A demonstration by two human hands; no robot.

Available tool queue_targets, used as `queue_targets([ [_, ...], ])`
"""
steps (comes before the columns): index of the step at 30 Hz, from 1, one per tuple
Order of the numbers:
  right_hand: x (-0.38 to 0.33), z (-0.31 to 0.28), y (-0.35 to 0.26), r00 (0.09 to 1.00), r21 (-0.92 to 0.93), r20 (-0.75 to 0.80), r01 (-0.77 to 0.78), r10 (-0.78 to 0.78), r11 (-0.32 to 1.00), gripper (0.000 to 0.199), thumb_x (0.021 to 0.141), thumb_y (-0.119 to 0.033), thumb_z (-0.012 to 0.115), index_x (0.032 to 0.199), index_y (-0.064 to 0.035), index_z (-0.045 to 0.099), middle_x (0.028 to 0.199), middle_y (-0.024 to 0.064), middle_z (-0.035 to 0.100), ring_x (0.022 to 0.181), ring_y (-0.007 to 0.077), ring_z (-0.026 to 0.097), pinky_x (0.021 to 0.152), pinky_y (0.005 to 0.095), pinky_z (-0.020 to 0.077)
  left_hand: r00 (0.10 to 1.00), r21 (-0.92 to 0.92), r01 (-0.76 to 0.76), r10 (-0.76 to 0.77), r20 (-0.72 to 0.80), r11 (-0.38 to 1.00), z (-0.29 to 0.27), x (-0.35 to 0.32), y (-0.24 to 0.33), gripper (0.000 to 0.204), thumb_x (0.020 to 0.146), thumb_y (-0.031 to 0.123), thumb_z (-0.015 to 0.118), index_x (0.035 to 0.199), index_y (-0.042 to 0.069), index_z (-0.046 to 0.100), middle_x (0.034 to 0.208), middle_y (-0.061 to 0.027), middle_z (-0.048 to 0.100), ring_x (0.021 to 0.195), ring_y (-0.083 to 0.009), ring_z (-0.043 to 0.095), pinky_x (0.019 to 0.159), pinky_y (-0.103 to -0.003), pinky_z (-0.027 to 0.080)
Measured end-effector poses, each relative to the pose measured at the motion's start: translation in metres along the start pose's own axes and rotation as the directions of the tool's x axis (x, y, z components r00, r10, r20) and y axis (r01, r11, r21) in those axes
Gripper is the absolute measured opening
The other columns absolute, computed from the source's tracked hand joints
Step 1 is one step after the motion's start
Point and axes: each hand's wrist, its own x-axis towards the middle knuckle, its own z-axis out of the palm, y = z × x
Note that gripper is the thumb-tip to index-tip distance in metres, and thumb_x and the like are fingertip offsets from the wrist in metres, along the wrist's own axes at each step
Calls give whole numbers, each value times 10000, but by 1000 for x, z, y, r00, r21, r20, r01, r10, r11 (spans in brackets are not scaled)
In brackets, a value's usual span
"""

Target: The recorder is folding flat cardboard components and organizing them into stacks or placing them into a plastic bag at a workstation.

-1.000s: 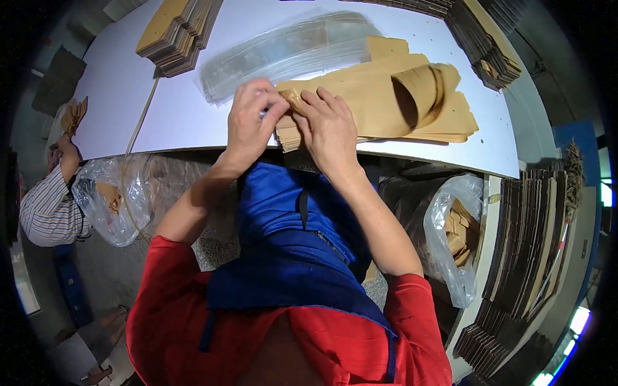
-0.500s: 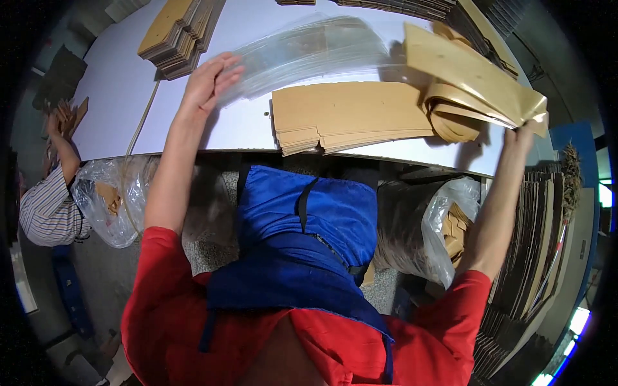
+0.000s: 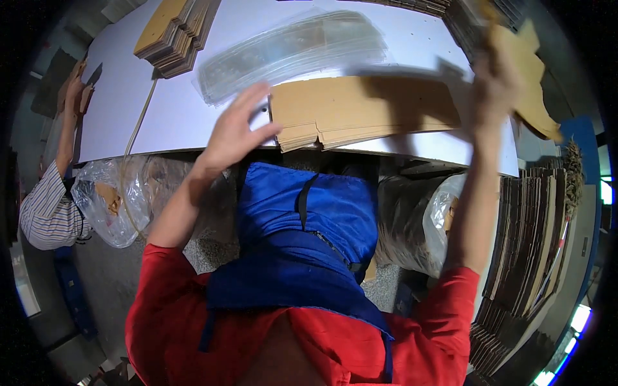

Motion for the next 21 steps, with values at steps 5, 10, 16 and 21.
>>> queue_targets([
  [5,-115,107,-150,816,174,558,-295,153,939,367,868,32,626,1207,-78,711,1167,75,720,977,298,680,881,373,536,999,-78,1,-4,-34,997,28,-11,-20,325,891,187,761,1183,47,730,1366,-108,640,1215,-286,619,1020,-353,483],
  [10,-156,135,-167,869,233,484,-15,-103,972,218,921,-77,647,1096,39,706,1129,134,728,1040,368,669,937,428,508,973,-21,-120,114,-199,992,41,4,-22,155,884,126,744,1013,40,749,1207,-71,694,1097,-259,649,928,-340,509],
  [16,-164,137,-162,884,176,466,-38,-49,984,254,942,-136,657,1130,25,714,1205,133,724,1193,356,650,1019,418,487,976,-213,-65,17,-217,975,32,0,-18,68,874,93,727,914,41,711,1072,-39,697,1036,-241,640,881,-338,507],
  [21,-152,136,-162,882,215,471,-93,-19,972,269,947,-175,661,1143,0,720,1231,118,718,1195,357,645,1055,425,470,959,-127,-196,163,-230,972,31,5,-28,47,872,83,726,905,53,713,1047,-37,695,1021,-241,643,874,-340,508],
])
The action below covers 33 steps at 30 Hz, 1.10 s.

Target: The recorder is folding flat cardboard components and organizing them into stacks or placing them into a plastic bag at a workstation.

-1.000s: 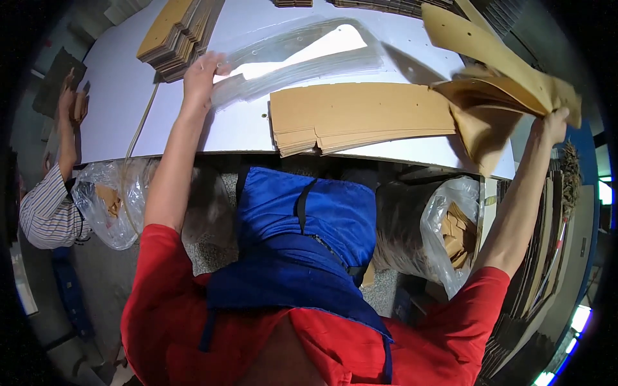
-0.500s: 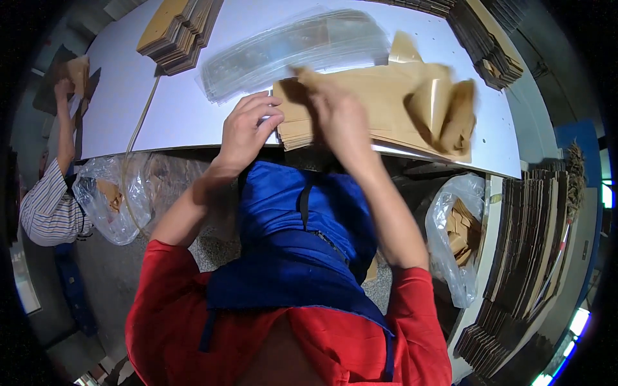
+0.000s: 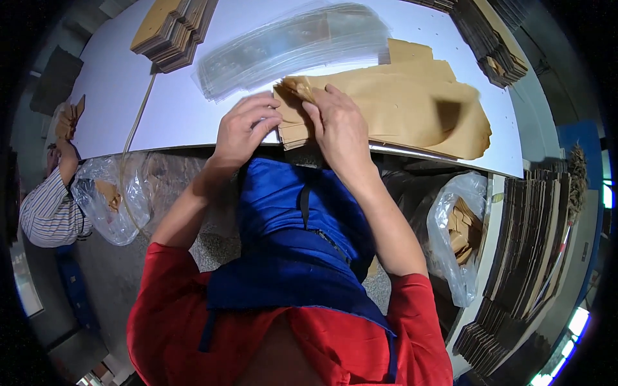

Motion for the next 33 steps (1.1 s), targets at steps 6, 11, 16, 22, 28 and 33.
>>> queue_targets([
  [6,-2,8,-1,987,-162,-56,137,-148,977,272,968,-217,671,1122,0,728,1082,126,745,1070,321,690,948,392,514,997,137,-42,50,-53,990,13,8,-1,146,916,82,703,1055,41,718,1132,-57,697,1089,-249,650,901,-353,527],
  [11,1,-8,3,977,288,36,-211,210,934,262,990,-245,658,1090,-16,735,1086,128,748,1068,253,687,926,359,524,903,-393,385,-428,-26,835,28,20,25,292,986,89,648,1268,10,635,1202,-102,695,1125,-228,668,905,-319,567],
  [16,24,-82,80,644,966,218,-251,734,-66,413,1024,-299,622,1323,-17,582,1255,144,641,1097,258,640,937,391,546,726,-687,602,-638,258,407,-18,50,48,401,1039,113,588,1402,-39,512,1226,-163,694,1048,-200,712,851,-263,612],
  [22,-6,-329,384,484,902,-350,-57,802,429,437,1076,-253,526,1402,36,494,1360,203,609,1183,305,656,993,402,587,688,-733,531,-722,79,426,-58,77,-53,533,1000,228,635,1422,-73,513,1209,-209,701,982,-253,744,815,-325,612],
  [28,34,-375,296,429,550,-679,-240,596,800,354,1030,-221,540,1242,51,620,1159,164,687,1003,268,675,867,362,572,650,-711,537,-760,7,454,-86,55,-74,576,1003,276,639,1419,-95,493,1297,-246,648,1105,-319,699,963,-382,572],
  [33,82,-353,170,546,-23,-820,-327,169,945,287,965,-168,601,1120,37,728,987,105,738,836,184,670,740,289,525,858,253,416,-285,-428,873,-61,46,-21,679,979,362,669,1475,-48,449,1478,-245,510,1353,-380,515,1159,-458,406],
])
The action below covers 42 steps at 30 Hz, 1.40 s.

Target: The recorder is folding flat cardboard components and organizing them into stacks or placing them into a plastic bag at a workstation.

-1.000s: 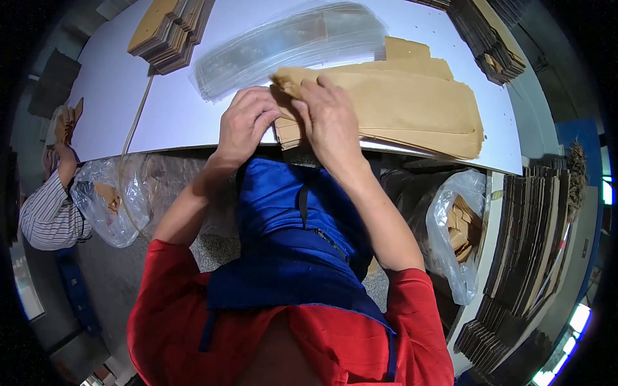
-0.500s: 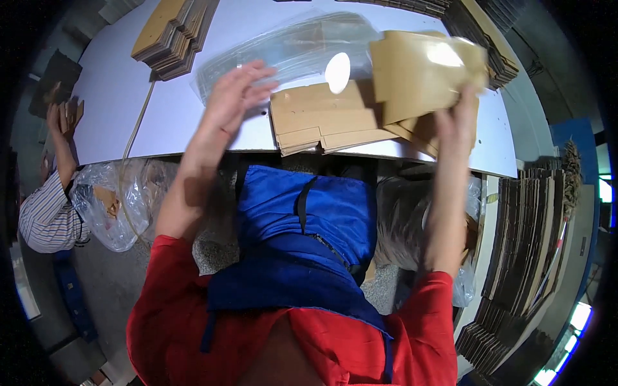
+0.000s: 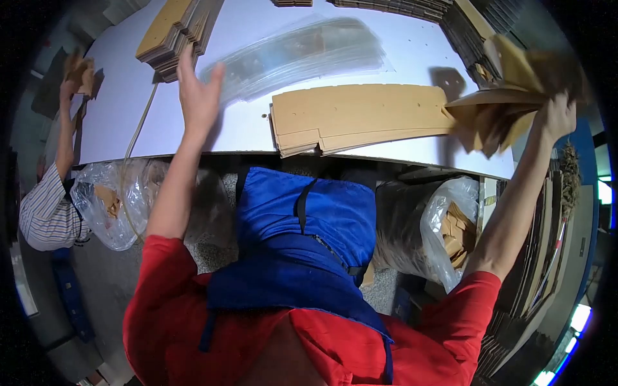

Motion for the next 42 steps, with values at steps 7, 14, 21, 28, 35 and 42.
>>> queue_targets([
  [7,-225,68,-129,729,356,443,391,-522,849,391,870,55,677,1214,-120,735,1164,32,750,971,200,715,874,300,569,805,-210,-286,353,477,935,0,-77,27,426,910,290,743,1263,62,675,1350,-90,639,1228,-290,604,1022,-388,495],
  [14,-369,83,-137,544,389,643,374,-539,842,269,883,-132,681,1124,-14,701,1108,115,713,983,310,668,882,357,504,799,-188,-432,471,375,882,23,-78,39,151,883,151,730,995,53,748,1141,-15,720,1044,-250,655,870,-326,523],
  [21,-359,84,-148,622,392,661,190,-419,900,188,943,-165,684,1029,3,694,956,88,693,786,248,638,736,336,519,900,-290,-298,369,234,910,38,-68,52,229,935,150,702,1130,32,687,1163,-69,717,1110,-231,664,899,-352,548],
  [28,-257,75,-98,323,371,798,-929,509,7,461,1032,-337,639,1332,9,590,1237,146,666,1083,243,657,951,365,553,752,-610,638,-209,625,470,23,-33,78,399,1029,127,604,1380,-45,521,1225,-213,698,1095,-245,715,878,-322,622],
  [35,-10,-12,200,728,633,395,-658,560,408,524,1073,-319,543,1463,19,452,1400,205,587,1233,333,624,1053,448,556,715,-602,697,-313,625,390,9,36,0,394,1051,56,524,1391,-135,465,1199,-230,701,987,-241,752,783,-199,642],
  [42,99,-24,138,971,80,-33,-235,238,969,380,1046,-285,560,1269,14,633,1209,160,704,1067,256,698,914,349,569,904,-388,424,-356,236,818,12,35,-24,556,998,218,648,1411,-119,489,1366,-284,587,1233,-337,631,948,-360,584],
])
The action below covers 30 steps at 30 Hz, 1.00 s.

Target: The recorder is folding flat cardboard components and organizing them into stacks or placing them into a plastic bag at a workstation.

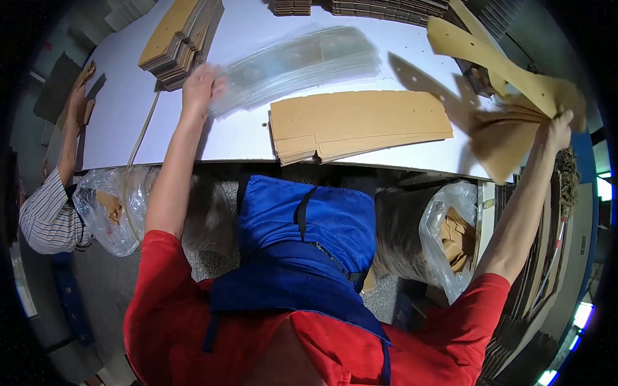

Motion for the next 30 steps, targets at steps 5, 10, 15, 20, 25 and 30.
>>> queue_targets([
  [5,-146,35,-109,792,-137,120,610,-598,780,219,942,-110,654,1104,-68,796,971,49,782,732,154,636,692,273,511,888,460,-386,457,-51,800,12,-65,20,637,951,297,710,1438,-57,501,1554,-263,418,1417,-374,457,1149,-456,431],
  [10,-373,99,-148,590,247,495,608,-638,754,434,857,51,657,1243,-138,717,1183,38,729,1000,216,693,877,346,551,687,244,-653,424,590,717,16,-118,-1,378,899,222,741,1239,64,692,1346,-80,659,1218,-275,621,999,-361,515],
  [15,-519,103,-159,337,134,917,238,-211,962,358,873,-30,654,1204,-144,729,1106,79,706,974,317,662,874,377,535,644,218,-730,545,537,648,35,-116,-10,218,910,153,707,1099,46,727,1229,-35,717,1087,-234,660,902,-319,526],
  [20,-545,109,-164,436,244,759,496,-483,833,251,901,-155,676,1129,-72,740,1082,99,709,1040,357,637,948,438,474,657,256,-742,595,463,620,38,-100,-11,189,915,141,705,1072,39,733,1233,-45,716,1068,-223,669,885,-316,537],
  [25,-527,118,-132,475,247,687,558,-549,792,267,932,-264,697,981,-3,716,973,97,708,944,288,655,849,406,485,867,-4,-391,370,333,920,70,-106,0,253,963,123,667,1185,2,673,1214,-107,716,1060,-222,690,868,-310,576],
  [30,-406,99,-113,454,165,783,-810,425,563,446,1012,-396,658,1214,1,642,1110,159,677,972,237,657,802,361,555,891,-282,249,-106,441,926,53,-94,39,371,1030,96,591,1364,-60,542,1208,-182,710,1025,-219,722,836,-274,623],
])
